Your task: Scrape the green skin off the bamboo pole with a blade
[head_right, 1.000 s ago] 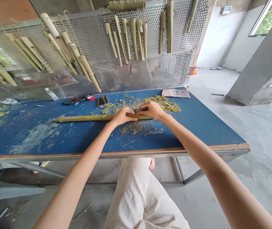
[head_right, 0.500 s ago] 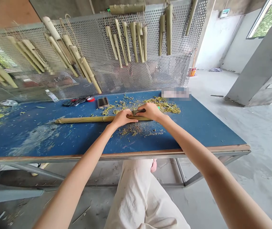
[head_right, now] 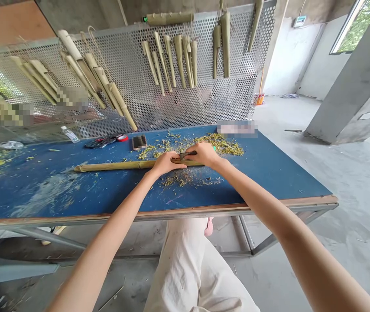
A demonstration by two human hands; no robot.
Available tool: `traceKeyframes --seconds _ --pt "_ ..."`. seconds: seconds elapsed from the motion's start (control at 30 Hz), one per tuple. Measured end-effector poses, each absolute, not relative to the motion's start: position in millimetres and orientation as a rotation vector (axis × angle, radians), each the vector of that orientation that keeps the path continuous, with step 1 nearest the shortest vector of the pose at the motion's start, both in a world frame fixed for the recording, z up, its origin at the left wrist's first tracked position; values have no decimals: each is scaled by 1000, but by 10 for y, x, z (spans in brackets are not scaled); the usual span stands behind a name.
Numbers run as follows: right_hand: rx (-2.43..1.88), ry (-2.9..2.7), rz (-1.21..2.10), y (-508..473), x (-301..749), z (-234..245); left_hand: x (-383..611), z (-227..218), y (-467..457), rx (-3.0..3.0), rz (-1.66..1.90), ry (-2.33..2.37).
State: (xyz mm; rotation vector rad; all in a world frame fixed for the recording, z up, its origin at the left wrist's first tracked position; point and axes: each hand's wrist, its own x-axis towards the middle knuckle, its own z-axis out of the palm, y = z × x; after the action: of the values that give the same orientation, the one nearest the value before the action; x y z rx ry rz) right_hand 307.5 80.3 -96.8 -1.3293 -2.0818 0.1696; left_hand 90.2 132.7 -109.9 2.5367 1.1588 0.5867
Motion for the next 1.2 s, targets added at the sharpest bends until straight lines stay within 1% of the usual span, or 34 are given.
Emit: traceKeyframes --seconds 0.2,0.4,0.5,0.6,0.67,0.73,0.83,0.97,1.2 --pt "-1387 -2171 273 800 3386 -873 901 -1112 1338 2508 598 1168" --pt "-1339 -2097 128 791 3139 -959 931 -1112 1309 2507 612 1225" --pt "-1346 -2098 116 783 2977 -1000 949 -1132 1330 2464 650 1130" --pt "-1324 -2068 189 811 3028 -1011 965 -1175 1406 2355 740 900" --pt "-1224 -2062 318 853 3148 -1010 970 -1209 1466 2318 785 825" --pt "-1149 -2068 474 905 3290 -1011 971 -1238 1515 2319 813 847" --pt "-1261 -2055 597 972 3480 -1023 965 -1258 1555 2332 813 934" --pt "-1380 -2041 624 1008 3619 -1025 953 -1250 1571 2340 798 954" --pt "-1287 -1993 584 1009 3516 -1121 952 -1236 1566 2368 795 990"
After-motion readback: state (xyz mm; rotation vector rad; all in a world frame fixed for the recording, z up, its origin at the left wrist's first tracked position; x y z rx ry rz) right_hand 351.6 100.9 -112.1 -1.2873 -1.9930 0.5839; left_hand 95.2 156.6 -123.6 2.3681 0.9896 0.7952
